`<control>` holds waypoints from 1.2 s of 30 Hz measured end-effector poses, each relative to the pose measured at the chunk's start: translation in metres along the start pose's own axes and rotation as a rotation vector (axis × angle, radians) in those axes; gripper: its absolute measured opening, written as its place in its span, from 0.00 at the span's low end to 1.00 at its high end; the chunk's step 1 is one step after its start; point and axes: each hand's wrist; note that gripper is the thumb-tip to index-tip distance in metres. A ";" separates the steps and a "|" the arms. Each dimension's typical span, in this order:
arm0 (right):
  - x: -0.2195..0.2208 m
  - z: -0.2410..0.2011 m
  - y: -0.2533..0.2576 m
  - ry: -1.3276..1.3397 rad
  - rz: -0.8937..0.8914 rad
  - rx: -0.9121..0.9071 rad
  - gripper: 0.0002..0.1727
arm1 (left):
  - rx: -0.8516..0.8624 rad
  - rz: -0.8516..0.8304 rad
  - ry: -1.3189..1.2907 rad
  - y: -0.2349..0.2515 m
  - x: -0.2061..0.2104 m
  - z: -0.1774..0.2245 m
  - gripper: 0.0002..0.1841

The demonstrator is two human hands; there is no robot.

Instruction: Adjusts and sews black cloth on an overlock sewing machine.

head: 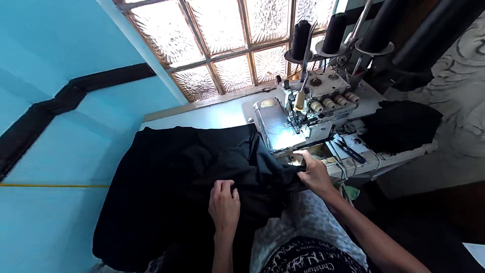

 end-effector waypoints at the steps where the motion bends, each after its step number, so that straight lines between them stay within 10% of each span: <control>1: -0.003 -0.001 0.002 0.051 -0.009 0.012 0.27 | 0.056 0.042 -0.051 0.001 -0.002 0.004 0.11; 10: -0.029 -0.055 0.005 0.319 0.322 -0.199 0.08 | 0.274 0.221 0.013 0.019 0.030 0.014 0.17; 14: -0.061 -0.059 0.042 -0.007 0.431 -0.311 0.14 | 0.217 0.123 0.127 0.094 -0.036 0.001 0.19; 19: -0.065 -0.063 0.061 -0.158 0.589 -0.340 0.21 | 0.343 0.387 0.264 0.132 -0.095 0.014 0.22; 26: -0.019 -0.031 -0.006 -0.365 -0.361 -0.212 0.20 | 0.085 -0.717 0.505 0.075 -0.045 -0.017 0.27; 36: 0.014 -0.009 -0.021 -0.148 0.161 -0.653 0.06 | 0.565 -0.082 -0.060 0.024 -0.029 -0.008 0.21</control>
Point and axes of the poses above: each hand's wrist, its own y-axis towards the middle knuckle, its own x-axis out of the palm, z = x × y, and after that the axes turned 10 degrees about z, right-handed
